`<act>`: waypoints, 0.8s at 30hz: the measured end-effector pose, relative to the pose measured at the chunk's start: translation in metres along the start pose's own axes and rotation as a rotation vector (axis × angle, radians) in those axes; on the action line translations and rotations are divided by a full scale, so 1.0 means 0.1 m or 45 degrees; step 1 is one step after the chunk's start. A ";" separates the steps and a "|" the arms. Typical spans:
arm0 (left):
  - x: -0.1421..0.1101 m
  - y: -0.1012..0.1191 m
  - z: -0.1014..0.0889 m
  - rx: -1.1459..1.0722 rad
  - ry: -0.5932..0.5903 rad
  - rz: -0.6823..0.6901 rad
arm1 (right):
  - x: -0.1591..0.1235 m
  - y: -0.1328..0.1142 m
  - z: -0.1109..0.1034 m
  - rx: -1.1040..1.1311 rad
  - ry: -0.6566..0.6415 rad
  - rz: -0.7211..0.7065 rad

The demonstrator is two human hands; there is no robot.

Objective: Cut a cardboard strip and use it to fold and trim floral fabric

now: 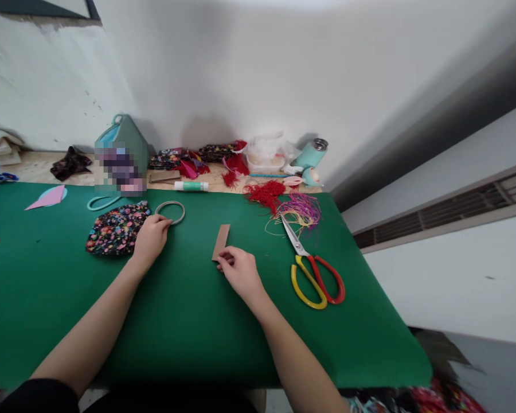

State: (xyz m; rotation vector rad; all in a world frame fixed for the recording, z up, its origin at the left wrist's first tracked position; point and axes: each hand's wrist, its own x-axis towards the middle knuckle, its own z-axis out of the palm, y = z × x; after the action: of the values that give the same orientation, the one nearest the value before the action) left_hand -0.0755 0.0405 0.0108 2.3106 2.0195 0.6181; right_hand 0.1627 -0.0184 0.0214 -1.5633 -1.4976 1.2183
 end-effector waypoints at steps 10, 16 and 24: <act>0.27 -0.22 -0.24 0.145 -0.036 0.049 | 0.01 0.01 -0.02 -0.116 -0.030 -0.071; -0.16 -0.37 -0.52 0.292 -0.022 -0.378 | 0.01 0.01 -0.04 -0.335 -0.040 -0.145; -0.32 -0.56 -0.51 0.095 0.081 -0.634 | -0.03 -0.08 -0.08 -0.578 -0.084 -0.159</act>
State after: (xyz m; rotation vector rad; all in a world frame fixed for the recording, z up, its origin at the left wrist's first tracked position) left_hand -0.1472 0.0073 0.0338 1.7197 2.5454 0.5921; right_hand 0.1674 -0.0186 0.0324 -1.6886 -1.9854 0.9060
